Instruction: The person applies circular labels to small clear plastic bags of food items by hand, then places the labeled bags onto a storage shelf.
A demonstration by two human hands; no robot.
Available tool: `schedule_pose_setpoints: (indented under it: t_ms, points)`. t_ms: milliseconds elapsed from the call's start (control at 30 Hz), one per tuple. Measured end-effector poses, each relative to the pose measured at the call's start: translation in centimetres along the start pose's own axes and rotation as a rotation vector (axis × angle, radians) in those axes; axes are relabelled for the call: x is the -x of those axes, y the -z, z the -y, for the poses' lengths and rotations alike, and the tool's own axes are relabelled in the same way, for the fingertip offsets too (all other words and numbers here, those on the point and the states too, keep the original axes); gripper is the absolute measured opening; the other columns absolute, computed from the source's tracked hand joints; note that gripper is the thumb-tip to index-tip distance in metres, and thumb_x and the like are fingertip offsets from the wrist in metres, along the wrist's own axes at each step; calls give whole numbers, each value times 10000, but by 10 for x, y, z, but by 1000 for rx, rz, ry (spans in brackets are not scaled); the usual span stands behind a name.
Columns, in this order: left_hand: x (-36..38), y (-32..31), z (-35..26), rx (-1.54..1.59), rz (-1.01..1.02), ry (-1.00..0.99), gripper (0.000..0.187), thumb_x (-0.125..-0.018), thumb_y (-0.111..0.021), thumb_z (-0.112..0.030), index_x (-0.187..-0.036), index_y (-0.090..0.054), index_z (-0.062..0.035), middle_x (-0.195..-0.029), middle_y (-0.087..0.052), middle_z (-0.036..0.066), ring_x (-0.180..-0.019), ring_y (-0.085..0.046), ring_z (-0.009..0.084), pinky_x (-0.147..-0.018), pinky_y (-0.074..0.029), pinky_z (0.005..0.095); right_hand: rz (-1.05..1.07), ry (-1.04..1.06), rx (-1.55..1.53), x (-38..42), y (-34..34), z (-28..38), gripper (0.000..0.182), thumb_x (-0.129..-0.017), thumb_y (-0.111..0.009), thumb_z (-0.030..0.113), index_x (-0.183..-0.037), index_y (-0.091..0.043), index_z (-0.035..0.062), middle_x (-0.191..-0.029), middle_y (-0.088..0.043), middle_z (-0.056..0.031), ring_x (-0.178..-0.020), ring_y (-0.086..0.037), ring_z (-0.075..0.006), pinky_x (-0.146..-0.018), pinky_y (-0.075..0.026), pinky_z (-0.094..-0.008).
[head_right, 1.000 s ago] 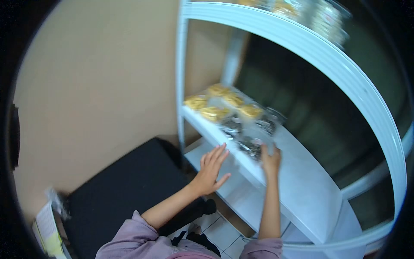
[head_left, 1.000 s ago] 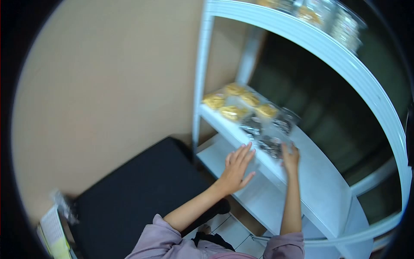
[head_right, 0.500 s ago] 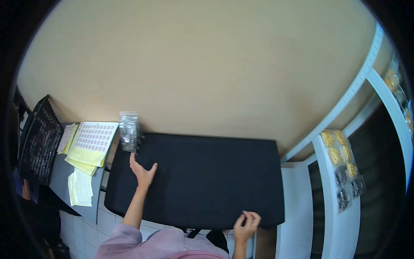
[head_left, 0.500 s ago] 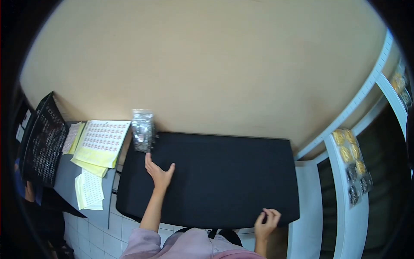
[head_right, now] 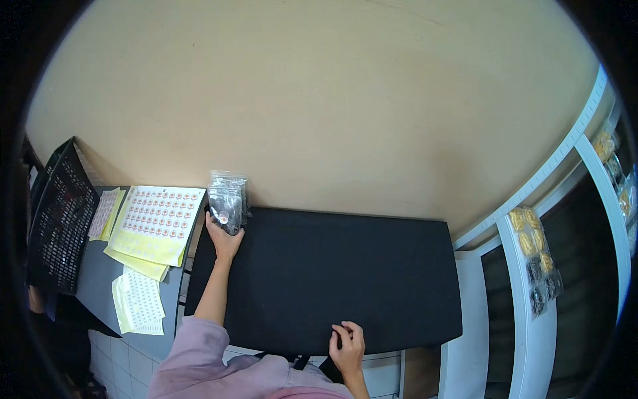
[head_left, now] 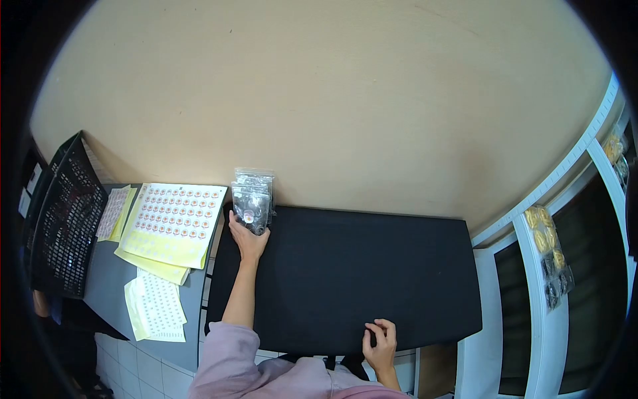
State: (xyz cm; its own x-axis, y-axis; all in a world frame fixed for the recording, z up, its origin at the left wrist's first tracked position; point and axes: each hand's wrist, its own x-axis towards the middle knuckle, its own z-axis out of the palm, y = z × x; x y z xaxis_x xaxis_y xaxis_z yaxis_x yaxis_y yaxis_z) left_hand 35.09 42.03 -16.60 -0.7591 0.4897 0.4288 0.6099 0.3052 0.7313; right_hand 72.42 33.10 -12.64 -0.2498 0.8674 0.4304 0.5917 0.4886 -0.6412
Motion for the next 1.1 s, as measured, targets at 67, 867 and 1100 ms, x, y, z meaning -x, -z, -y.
schedule_pose_setpoints:
  t_ms: [67,867,1100]
  points:
    - [4,2,4,55,-26,-18,1002,-552,-740,-99,-1298,-82,20,-1215,-274,237,-1133,-322,344,-985,-258,402,-13,-11,26,6,2,-3,176,-659,-623,0,-824,-617,59,-922,-514,-109,-713,-538,-230,-596,-453,-297]
    - [269,9,-277,906,1423,-263,1125,-643,-734,-273,-1296,157,-59,-1335,-104,243,-1187,-230,317,-973,-200,431,-372,-586,-724,-4,184,-65,512,-768,-621,113,-1201,-388,-30,-1107,-498,-78,-1008,-471,-149,-879,-366,-275]
    - [354,-70,-319,634,1516,-501,981,-702,-674,-348,-1270,-4,87,-1284,-137,267,-1182,-198,353,-970,-187,462,-1103,-494,-859,50,386,-127,401,-822,-538,121,-1179,-411,-8,-1071,-532,-99,-951,-546,-181,-808,-450,-292]
